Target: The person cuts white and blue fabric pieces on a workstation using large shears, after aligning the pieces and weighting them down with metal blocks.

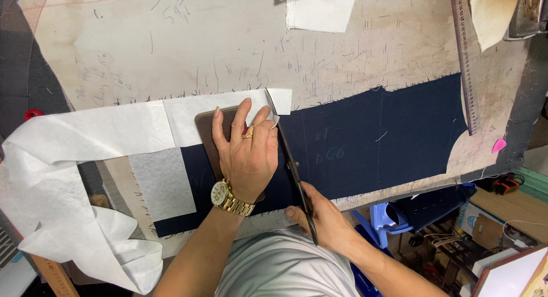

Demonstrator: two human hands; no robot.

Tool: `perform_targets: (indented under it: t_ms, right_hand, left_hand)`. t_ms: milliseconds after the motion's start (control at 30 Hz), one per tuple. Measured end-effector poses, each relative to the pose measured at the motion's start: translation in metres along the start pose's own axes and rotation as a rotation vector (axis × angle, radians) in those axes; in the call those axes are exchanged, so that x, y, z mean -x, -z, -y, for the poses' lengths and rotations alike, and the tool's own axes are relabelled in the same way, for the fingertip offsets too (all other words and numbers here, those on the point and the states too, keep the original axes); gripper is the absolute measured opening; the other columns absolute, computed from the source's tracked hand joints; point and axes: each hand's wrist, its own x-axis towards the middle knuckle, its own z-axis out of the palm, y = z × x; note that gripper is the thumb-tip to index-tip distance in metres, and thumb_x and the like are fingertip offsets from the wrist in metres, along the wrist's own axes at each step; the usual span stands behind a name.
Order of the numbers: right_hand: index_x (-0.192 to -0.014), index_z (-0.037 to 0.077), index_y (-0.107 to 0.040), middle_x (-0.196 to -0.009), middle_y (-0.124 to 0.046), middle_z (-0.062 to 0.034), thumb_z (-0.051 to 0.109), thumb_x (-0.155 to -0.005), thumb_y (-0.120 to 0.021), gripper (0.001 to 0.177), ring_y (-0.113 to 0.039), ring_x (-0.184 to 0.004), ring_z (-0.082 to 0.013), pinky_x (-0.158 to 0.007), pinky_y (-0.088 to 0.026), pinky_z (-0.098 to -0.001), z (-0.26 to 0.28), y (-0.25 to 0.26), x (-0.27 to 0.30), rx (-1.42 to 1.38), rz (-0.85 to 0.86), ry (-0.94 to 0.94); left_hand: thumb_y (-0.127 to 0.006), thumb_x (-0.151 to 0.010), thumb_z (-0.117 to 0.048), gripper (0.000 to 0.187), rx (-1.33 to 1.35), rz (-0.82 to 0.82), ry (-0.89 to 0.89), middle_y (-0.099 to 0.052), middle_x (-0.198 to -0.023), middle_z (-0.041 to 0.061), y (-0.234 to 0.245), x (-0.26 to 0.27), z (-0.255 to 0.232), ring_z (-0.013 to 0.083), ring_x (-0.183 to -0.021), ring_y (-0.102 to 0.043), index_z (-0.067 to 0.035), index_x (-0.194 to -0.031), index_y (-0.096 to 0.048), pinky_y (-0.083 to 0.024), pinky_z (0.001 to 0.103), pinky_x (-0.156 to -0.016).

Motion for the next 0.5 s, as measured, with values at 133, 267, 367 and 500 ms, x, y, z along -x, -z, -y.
perform_targets:
  t_ms: [133,267,367,500]
  right_hand:
    - [-0.129,0.017,-0.059,-0.064,-0.053,0.0022,0.040,-0.093,-0.067,0.044,-0.052,-0.057,-0.0094,-0.055,-0.041,-0.0290,0.005,-0.002,0.002,-0.082,0.001,0.001]
    - [-0.126,0.012,-0.059,-0.060,-0.050,0.0009,0.036,-0.094,-0.068,0.041,-0.048,-0.050,-0.0102,-0.048,-0.037,-0.0288,-0.003,-0.007,-0.002,-0.163,-0.017,0.020]
    - [-0.128,0.009,-0.057,-0.049,-0.054,-0.0032,0.034,-0.095,-0.067,0.043,-0.049,-0.039,-0.0093,-0.042,-0.039,-0.0253,-0.015,-0.008,-0.008,-0.269,0.040,0.038]
    - [-0.127,0.002,-0.052,-0.047,-0.047,-0.0035,0.037,-0.096,-0.062,0.047,-0.049,-0.037,-0.0121,-0.038,-0.045,-0.0272,-0.037,-0.009,-0.015,-0.464,0.070,0.182]
  left_hand:
    - [-0.065,-0.101,-0.007,0.007,0.015,-0.004,0.006,-0.082,-0.110,0.008,0.001,-0.001,-0.001,0.0348,-0.126,-0.064,-0.008,-0.095,-0.063,-0.026,0.061,-0.117]
    - [-0.063,-0.102,-0.010,0.005,0.021,0.020,0.012,-0.081,-0.112,0.007,0.002,-0.001,0.000,0.0344,-0.127,-0.063,-0.009,-0.097,-0.065,-0.025,0.062,-0.117]
    - [-0.069,-0.100,-0.007,0.007,-0.006,-0.006,0.006,-0.082,-0.110,0.008,0.000,0.000,0.000,0.0344,-0.126,-0.065,-0.009,-0.095,-0.065,-0.026,0.060,-0.118]
    - [-0.068,-0.098,-0.006,0.007,-0.002,-0.030,-0.007,-0.082,-0.109,0.009,-0.001,-0.001,0.000,0.0350,-0.124,-0.066,-0.008,-0.092,-0.065,-0.028,0.061,-0.117]
